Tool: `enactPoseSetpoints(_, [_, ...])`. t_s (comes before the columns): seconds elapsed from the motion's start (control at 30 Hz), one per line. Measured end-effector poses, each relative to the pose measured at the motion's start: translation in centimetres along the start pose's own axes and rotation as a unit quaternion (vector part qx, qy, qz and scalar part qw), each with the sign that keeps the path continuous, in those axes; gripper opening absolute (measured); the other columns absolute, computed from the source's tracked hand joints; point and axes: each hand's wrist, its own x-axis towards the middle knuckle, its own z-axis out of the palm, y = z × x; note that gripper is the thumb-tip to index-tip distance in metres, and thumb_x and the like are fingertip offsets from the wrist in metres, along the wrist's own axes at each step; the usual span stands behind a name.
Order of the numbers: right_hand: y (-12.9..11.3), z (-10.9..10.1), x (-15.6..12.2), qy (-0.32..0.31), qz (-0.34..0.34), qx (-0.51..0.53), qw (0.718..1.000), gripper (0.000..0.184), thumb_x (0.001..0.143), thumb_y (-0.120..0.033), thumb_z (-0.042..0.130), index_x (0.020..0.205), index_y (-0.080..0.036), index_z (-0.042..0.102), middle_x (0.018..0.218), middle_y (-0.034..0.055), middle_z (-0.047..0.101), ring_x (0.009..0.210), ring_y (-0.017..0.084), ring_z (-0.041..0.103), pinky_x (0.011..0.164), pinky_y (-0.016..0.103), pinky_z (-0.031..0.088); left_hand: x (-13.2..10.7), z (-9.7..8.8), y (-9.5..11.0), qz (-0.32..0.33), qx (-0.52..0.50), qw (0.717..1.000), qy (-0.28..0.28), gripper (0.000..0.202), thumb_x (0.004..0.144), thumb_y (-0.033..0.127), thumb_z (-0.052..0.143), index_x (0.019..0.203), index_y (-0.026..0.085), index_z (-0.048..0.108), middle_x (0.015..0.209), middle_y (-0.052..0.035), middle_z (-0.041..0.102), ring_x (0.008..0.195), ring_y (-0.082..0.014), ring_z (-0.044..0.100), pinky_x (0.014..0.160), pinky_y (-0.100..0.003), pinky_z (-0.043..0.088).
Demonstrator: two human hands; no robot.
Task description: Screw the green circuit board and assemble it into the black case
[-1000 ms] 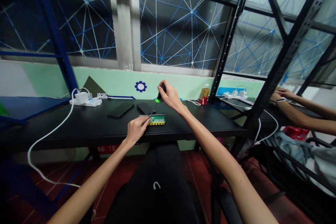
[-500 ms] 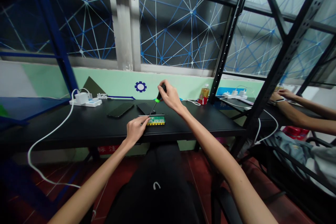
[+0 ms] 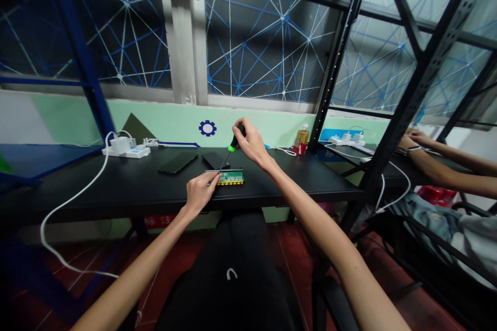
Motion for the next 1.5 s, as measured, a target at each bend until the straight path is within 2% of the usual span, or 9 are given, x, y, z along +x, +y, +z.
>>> enactPoseSetpoints(0.3, [0.3,0.1,-0.1,0.000,-0.012,-0.005,1.000,0.023,0.096,-0.047,0.047,0.094,-0.024,0.051,0.066,-0.0026,0.053,0.061,0.014,0.059,0.056,0.026,0.049,-0.1,0.1,0.0,-0.003,0.002,1.000,0.002,0.035,0.099,0.040,0.048,0.092,0.024,0.078,0.095,-0.0044,0.078,0.087,-0.0224,0.074,0.071,-0.031,0.056])
enactPoseSetpoints(0.47, [0.3,0.3,-0.1,0.002,-0.011,-0.003,1.000,0.023,0.095,-0.046,0.047,0.094,-0.024,0.052,0.066,-0.0024,0.054,0.060,0.014,0.059,0.057,0.027,0.049,0.1,0.1,0.0,0.009,0.009,1.000,0.005,0.032,0.097,0.042,0.053,0.090,0.023,0.078,0.095,-0.0064,0.078,0.091,-0.0253,0.073,0.086,-0.039,0.054])
enactPoseSetpoints(0.57, [0.7,0.1,0.3,0.011,-0.011,-0.011,1.000,0.021,0.095,-0.044,0.047,0.094,-0.024,0.052,0.067,-0.0018,0.054,0.061,0.015,0.059,0.056,0.027,0.048,0.4,0.0,0.1,0.006,0.023,1.000,-0.004,0.029,0.094,0.045,0.057,0.097,0.024,0.076,0.101,-0.0079,0.077,0.100,-0.0278,0.071,0.095,-0.046,0.048])
enactPoseSetpoints(0.7, [2.0,-1.0,1.4,0.023,-0.016,-0.041,0.999,0.017,0.095,-0.040,0.046,0.094,-0.024,0.051,0.068,-0.0017,0.054,0.057,0.014,0.057,0.057,0.028,0.048,0.6,-0.1,0.2,-0.005,0.037,0.998,-0.046,0.031,0.092,0.048,0.059,0.100,0.024,0.076,0.110,-0.0095,0.074,0.109,-0.0295,0.065,0.095,-0.048,0.045])
enactPoseSetpoints(0.87, [4.3,-2.4,1.6,0.024,-0.018,-0.109,0.994,0.017,0.094,-0.039,0.045,0.091,-0.024,0.048,0.071,0.0003,0.054,0.064,0.018,0.057,0.061,0.030,0.046,0.3,0.3,0.2,0.067,0.026,0.988,-0.138,0.032,0.093,0.049,0.058,0.103,0.025,0.075,0.119,-0.0088,0.071,0.123,-0.0312,0.057,0.100,-0.050,0.040])
enactPoseSetpoints(1.0, [5.7,-2.3,0.8,0.028,-0.014,-0.130,0.991,0.017,0.094,-0.039,0.043,0.091,-0.023,0.048,0.070,0.0017,0.055,0.066,0.020,0.058,0.063,0.031,0.044,0.0,0.6,-0.1,0.093,0.026,0.979,-0.181,0.035,0.093,0.050,0.058,0.110,0.024,0.073,0.116,-0.0090,0.072,0.117,-0.0287,0.061,0.099,-0.047,0.040])
enactPoseSetpoints(1.2, [6.4,-1.7,0.4,0.023,-0.017,-0.125,0.992,0.020,0.095,-0.041,0.043,0.092,-0.023,0.050,0.071,0.0023,0.057,0.067,0.020,0.058,0.064,0.031,0.045,0.1,0.5,-0.1,0.087,0.035,0.975,-0.201,0.037,0.094,0.050,0.055,0.112,0.023,0.072,0.117,-0.0090,0.072,0.113,-0.0270,0.063,0.097,-0.045,0.040])
enactPoseSetpoints(1.5, [5.6,-0.6,-0.3,-0.004,-0.042,-0.143,0.989,0.022,0.096,-0.041,0.039,0.094,-0.022,0.051,0.081,0.0057,0.061,0.069,0.020,0.058,0.066,0.031,0.044,0.0,0.6,-0.2,0.091,0.043,0.975,-0.200,0.037,0.094,0.050,0.056,0.113,0.023,0.071,0.119,-0.0086,0.071,0.114,-0.0274,0.063,0.096,-0.044,0.040])
